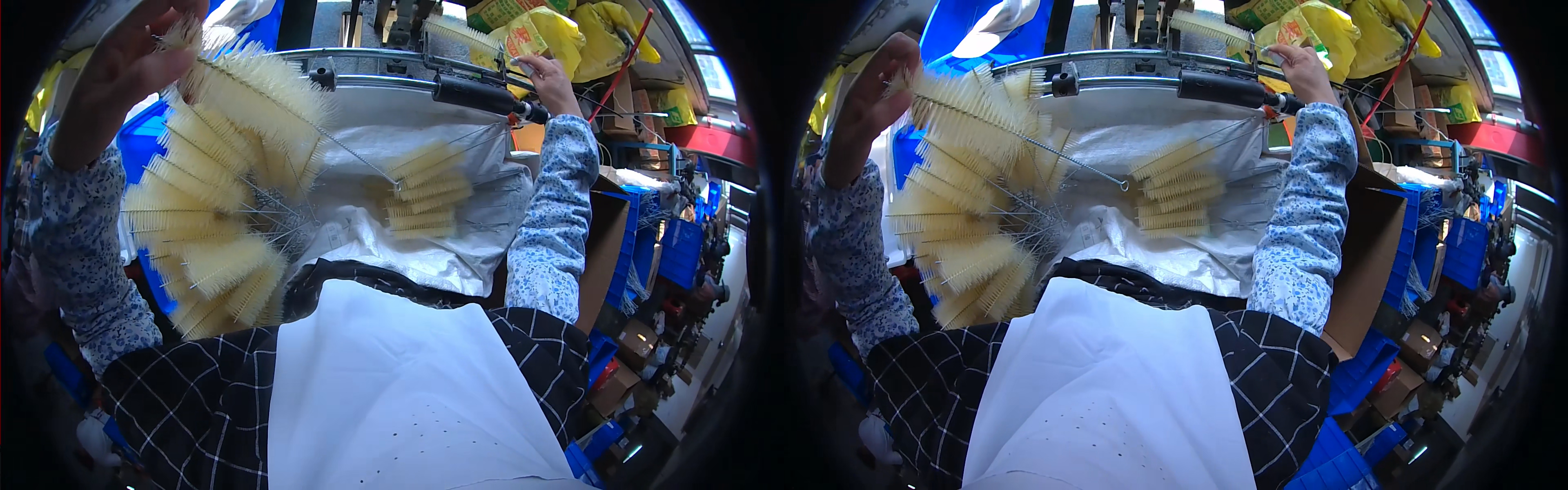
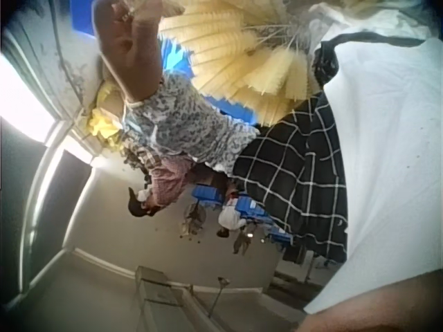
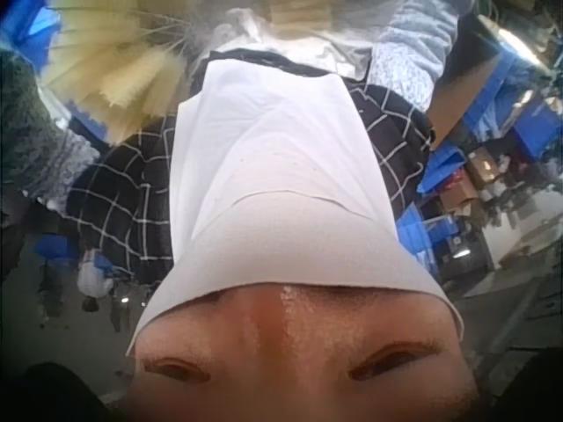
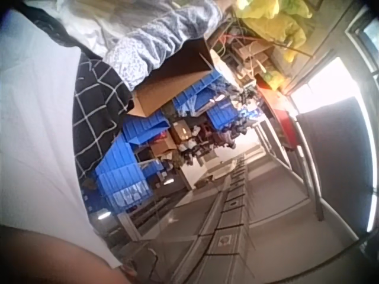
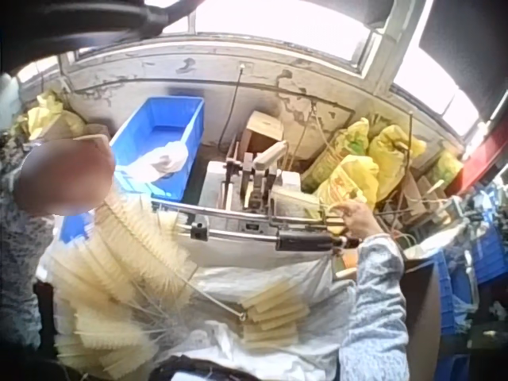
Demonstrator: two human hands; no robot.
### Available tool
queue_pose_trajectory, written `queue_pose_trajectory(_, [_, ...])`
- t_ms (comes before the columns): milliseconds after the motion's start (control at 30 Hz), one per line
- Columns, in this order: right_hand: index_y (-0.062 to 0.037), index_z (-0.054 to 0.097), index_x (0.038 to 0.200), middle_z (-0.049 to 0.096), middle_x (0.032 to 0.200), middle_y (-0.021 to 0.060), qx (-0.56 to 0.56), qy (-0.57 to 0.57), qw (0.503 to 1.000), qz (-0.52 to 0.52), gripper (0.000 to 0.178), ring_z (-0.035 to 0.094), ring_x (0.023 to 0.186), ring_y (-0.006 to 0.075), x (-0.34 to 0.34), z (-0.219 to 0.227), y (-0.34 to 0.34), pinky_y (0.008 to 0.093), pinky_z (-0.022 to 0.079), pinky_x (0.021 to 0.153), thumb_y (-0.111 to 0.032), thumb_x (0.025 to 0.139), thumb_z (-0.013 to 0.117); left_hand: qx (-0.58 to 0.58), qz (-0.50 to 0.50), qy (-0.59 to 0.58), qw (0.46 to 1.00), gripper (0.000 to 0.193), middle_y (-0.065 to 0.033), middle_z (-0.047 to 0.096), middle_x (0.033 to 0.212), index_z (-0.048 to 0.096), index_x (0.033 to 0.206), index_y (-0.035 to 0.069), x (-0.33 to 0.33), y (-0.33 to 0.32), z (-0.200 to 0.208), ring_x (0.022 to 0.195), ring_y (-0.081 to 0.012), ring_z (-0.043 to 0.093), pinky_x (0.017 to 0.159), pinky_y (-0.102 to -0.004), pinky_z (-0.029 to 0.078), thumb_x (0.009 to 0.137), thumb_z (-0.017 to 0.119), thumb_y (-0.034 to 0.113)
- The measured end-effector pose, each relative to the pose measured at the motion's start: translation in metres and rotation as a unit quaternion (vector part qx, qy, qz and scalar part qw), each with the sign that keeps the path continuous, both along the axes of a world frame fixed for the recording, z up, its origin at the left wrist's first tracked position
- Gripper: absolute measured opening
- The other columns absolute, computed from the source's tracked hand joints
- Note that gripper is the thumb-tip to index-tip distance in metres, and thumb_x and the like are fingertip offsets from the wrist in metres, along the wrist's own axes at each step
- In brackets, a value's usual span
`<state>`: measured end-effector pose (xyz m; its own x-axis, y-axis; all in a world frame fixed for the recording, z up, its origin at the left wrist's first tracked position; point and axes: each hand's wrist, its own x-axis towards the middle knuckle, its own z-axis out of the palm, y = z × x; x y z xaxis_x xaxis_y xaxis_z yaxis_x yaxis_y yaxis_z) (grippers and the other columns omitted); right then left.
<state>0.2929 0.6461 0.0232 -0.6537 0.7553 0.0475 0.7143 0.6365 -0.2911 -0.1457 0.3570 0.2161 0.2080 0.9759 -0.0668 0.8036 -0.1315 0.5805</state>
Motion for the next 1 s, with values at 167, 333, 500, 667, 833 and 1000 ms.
queue_pose_trajectory(167, [-0.0147, 0.059, 0.103, 0.059, 0.089, 0.0114, -0.101, 0.014, 0.991, -0.085, 0.024, 0.052, 0.081, 0.0239, -0.004, 0.023, -0.047, 0.0315, 0.041, 0.076, -0.013, 0.082, 0.049, -0.009, -0.041, -0.026, 0.999, 0.035, -0.0047, 0.042, 0.104, 0.043, 0.11, 0.007, 0.017, 0.008, -0.01, 0.101, -0.0152, 0.04, 0.089, -0.0282, 0.029, 0.075, 0.046, 0.006])
queue_pose_trajectory(333, [-0.021, 0.059, 0.102, 0.06, 0.095, 0.0026, 0.16, -0.051, 0.984, -0.057, 0.027, 0.051, 0.088, 0.0262, -0.006, 0.001, -0.011, 0.0349, 0.041, 0.079, -0.011, 0.079, 0.049, -0.023, -0.058, -0.034, 0.997, 0.034, -0.0038, 0.041, 0.1, 0.043, 0.109, 0.007, 0.023, 0.009, -0.012, 0.097, -0.0138, 0.04, 0.085, -0.027, 0.03, 0.076, 0.047, 0.009])
queue_pose_trajectory(500, [-0.0198, 0.059, 0.104, 0.061, 0.094, 0.0045, 0.165, 0.004, 0.98, -0.109, 0.023, 0.053, 0.09, 0.0201, 0.025, 0.002, 0.016, 0.0323, 0.041, 0.081, -0.016, 0.083, 0.049, -0.034, -0.056, -0.052, 0.996, 0.033, -0.003, 0.04, 0.097, 0.042, 0.109, 0.007, 0.018, 0.005, -0.013, 0.093, -0.0125, 0.04, 0.082, -0.0258, 0.031, 0.077, 0.048, 0.012])
queue_pose_trajectory(667, [-0.0075, 0.047, 0.119, 0.056, 0.106, 0.0083, -0.407, 0.1, 0.907, -0.044, 0.039, 0.05, 0.099, 0.0159, 0.079, 0.053, -0.021, 0.0304, 0.04, 0.086, -0.02, 0.083, 0.054, -0.073, -0.036, -0.109, 0.991, 0.032, -0.0022, 0.039, 0.094, 0.042, 0.108, 0.007, 0.014, 0.001, -0.011, 0.089, -0.0111, 0.04, 0.078, -0.0247, 0.032, 0.078, 0.049, 0.014])
queue_pose_trajectory(833, [-0.0076, 0.04, 0.124, 0.054, 0.108, 0.0097, -0.446, 0.069, 0.88, 0.148, 0.049, 0.049, 0.103, 0.0177, 0.002, 0.078, -0.127, 0.0317, 0.036, 0.092, -0.035, 0.086, 0.05, -0.049, -0.113, -0.276, 0.953, 0.024, -0.001, 0.039, 0.09, 0.043, 0.102, 0.006, 0.083, 0.029, -0.028, 0.086, -0.0103, 0.041, 0.079, -0.0246, 0.036, 0.08, 0.049, 0.01])
queue_pose_trajectory(1000, [-0.0035, 0.038, 0.121, 0.055, 0.094, 0.0042, -0.666, 0.326, 0.648, 0.176, 0.048, 0.05, 0.088, 0.0099, -0.101, 0.079, -0.21, 0.0246, 0.039, 0.08, -0.038, 0.088, 0.044, 0.003, -0.16, -0.117, 0.98, 0.02, -0.0049, 0.047, 0.087, 0.043, 0.097, 0.005, 0.113, 0.032, -0.045, 0.079, -0.0159, 0.051, 0.077, -0.0286, 0.044, 0.08, 0.053, 0.007])
